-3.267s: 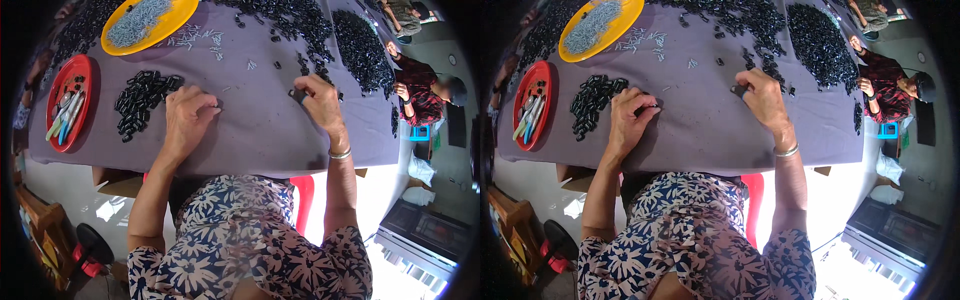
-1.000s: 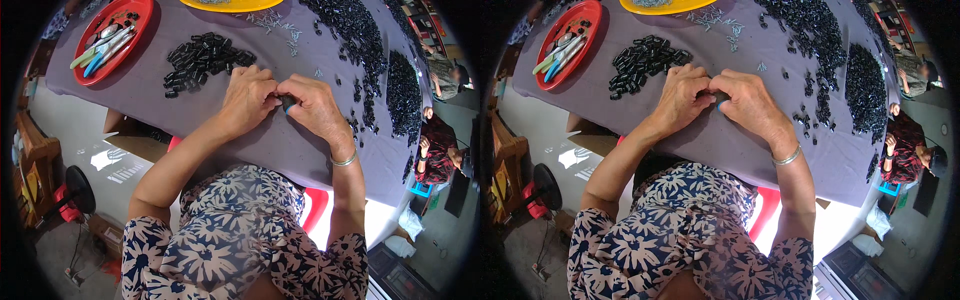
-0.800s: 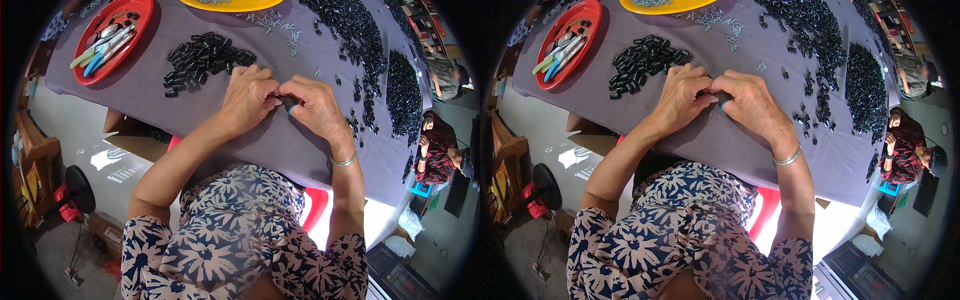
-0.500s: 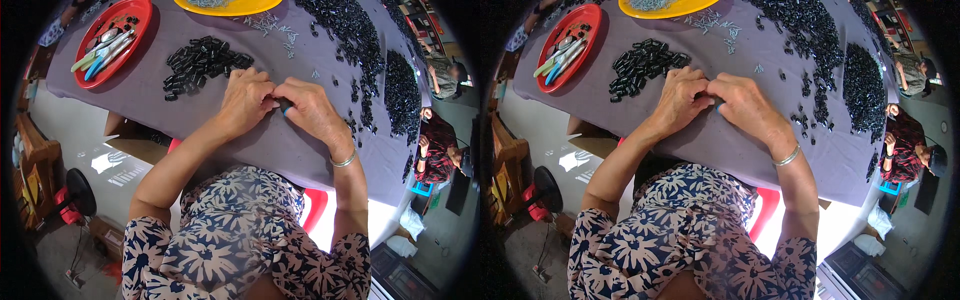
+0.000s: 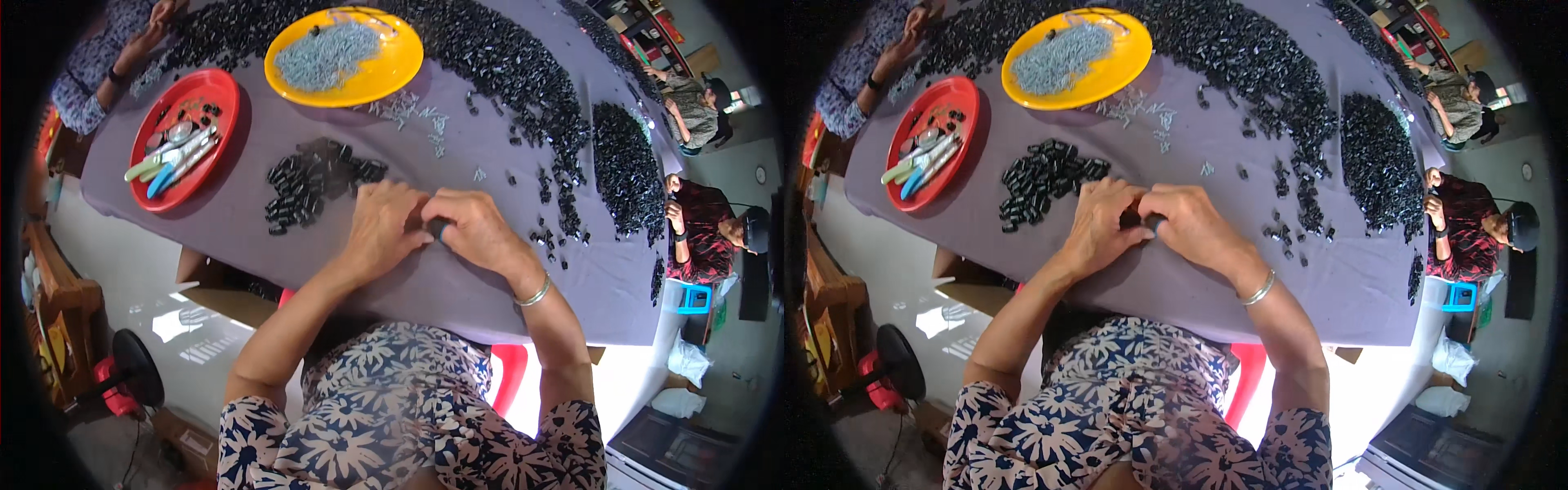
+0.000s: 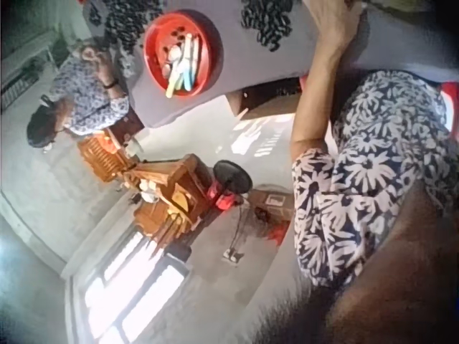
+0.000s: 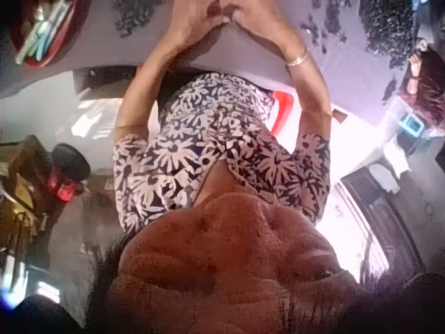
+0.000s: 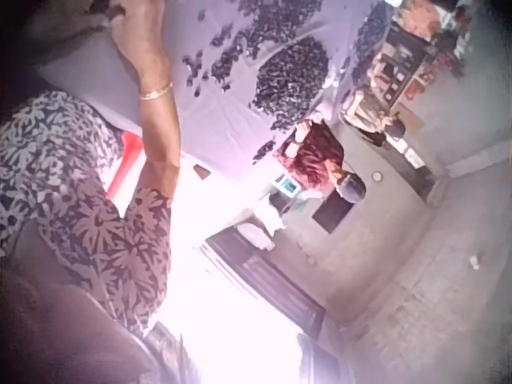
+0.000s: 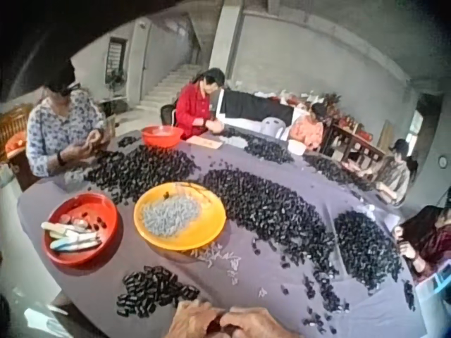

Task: The person is sorting and inspecting small black plastic parts on a large table.

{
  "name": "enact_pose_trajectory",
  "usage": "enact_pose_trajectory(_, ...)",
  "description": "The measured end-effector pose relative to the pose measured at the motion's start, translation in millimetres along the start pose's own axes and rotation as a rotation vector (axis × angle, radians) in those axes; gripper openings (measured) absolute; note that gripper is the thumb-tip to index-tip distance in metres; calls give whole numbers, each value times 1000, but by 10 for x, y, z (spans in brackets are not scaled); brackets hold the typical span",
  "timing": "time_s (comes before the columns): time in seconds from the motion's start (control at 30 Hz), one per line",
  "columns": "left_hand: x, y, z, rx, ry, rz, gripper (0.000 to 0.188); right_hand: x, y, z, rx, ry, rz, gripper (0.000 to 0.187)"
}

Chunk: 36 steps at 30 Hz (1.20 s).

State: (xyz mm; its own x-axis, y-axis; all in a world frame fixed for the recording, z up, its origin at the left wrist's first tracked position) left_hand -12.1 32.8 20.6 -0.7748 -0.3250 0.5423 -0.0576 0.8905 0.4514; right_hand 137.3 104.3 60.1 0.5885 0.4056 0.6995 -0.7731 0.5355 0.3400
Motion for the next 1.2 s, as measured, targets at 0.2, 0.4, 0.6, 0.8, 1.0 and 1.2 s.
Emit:
enact_pose_trajectory(0.2,-64,-18,65,18,-137,-73,58,56,21,-53,-562,282,105,19)
enact_pose_trajectory(0.4,-70,-9,71,102,-136,-39,59,51,36,-231,-834,534,174,19)
enact_pose_trajectory(0.6,-63,24,66,72,-125,49,68,3,63,-379,-954,582,264,19)
enact_pose_trajectory(0.8,-81,19,79,-8,-157,88,74,102,165,-98,-927,621,268,17)
enact_pose_trajectory(1.0,-48,61,27,56,-177,107,70,35,41,-269,-902,559,284,22)
enact_pose_trajectory(1.2,-45,33,24,36,-118,112,68,12,55,-232,-904,572,322,24)
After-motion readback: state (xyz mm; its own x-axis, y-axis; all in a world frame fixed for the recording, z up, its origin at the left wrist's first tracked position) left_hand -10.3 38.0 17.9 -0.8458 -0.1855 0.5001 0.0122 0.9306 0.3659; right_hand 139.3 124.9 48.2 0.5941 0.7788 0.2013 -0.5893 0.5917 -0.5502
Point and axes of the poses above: each hand's wrist, its own y-axis towards the middle knuckle, its own x-axis out of the back of the hand, z = x × y, the point moved 2 cm from there along y, towards the middle knuckle, and after that the axes turned 7 degrees about -z, right-handed, at the moved point
